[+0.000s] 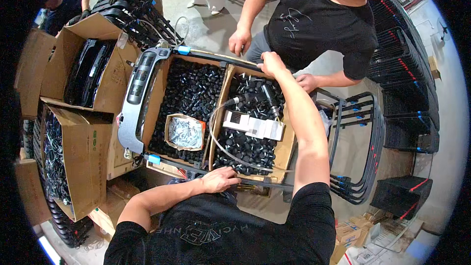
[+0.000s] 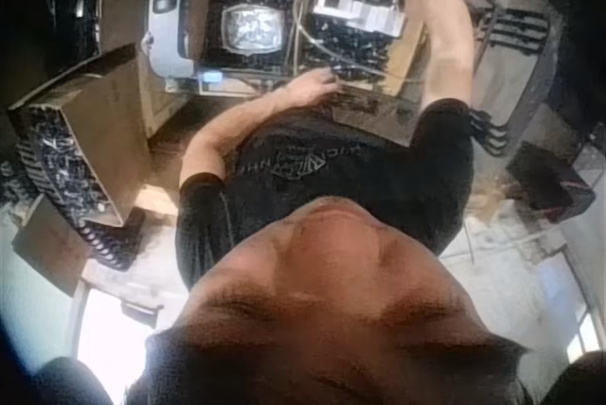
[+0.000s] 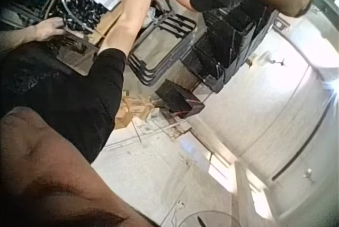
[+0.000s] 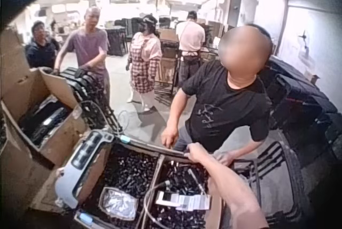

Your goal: Manually assemble metal frames and electronic parts using power drivers in a factory setting.

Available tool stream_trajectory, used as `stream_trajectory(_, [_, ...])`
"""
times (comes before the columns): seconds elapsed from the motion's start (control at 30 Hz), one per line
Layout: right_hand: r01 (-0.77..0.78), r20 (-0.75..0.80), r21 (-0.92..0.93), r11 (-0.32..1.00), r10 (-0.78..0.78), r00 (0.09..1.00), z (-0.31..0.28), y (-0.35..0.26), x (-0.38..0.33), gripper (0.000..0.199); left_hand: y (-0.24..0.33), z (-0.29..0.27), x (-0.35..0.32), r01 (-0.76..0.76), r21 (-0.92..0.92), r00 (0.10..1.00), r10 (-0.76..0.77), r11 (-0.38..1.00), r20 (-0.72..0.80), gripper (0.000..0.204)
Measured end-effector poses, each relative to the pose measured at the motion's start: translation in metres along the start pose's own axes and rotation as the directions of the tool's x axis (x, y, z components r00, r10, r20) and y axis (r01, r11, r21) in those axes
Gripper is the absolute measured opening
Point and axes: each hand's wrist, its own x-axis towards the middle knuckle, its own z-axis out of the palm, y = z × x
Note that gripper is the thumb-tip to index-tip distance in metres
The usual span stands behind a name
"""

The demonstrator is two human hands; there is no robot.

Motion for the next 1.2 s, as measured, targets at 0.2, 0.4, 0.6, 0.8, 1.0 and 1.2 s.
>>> stream_trajectory(0.2, [-0.107,0.005,-0.216,0.970,0.111,0.994,-0.021,-0.025,-0.005,0.047,0.003,-0.004,0.005,0.023,-0.008,0.998,-0.024,1.000,-0.052,0.036])
stream_trajectory(0.4, [-0.193,-0.021,-0.242,0.951,0.194,0.981,-0.022,-0.032,-0.007,0.054,0.008,-0.011,0.002,-0.006,-0.047,0.998,0.003,0.999,-0.058,0.040])
stream_trajectory(0.6, [-0.225,-0.042,-0.266,0.937,0.222,0.974,-0.022,-0.040,-0.010,0.058,0.002,-0.007,0.001,-0.023,0.024,0.999,0.023,0.999,-0.023,0.046])
stream_trajectory(0.8, [0.053,-0.072,-0.100,0.994,-0.061,0.996,-0.011,-0.015,-0.006,0.055,-0.003,0.002,0.004,-0.017,-0.003,0.999,0.017,1.000,-0.048,0.047])
stream_trajectory(1.0, [-0.190,0.037,-0.232,0.954,0.204,0.978,-0.024,-0.046,-0.004,0.043,0.016,-0.024,0.003,-0.019,-0.087,0.998,0.014,0.996,-0.053,0.048])
stream_trajectory(1.2, [-0.018,-0.080,-0.242,0.970,-0.001,0.997,-0.017,-0.026,-0.013,0.036,0.026,-0.032,0.011,0.089,-0.034,0.996,-0.088,0.995,0.031,0.050])
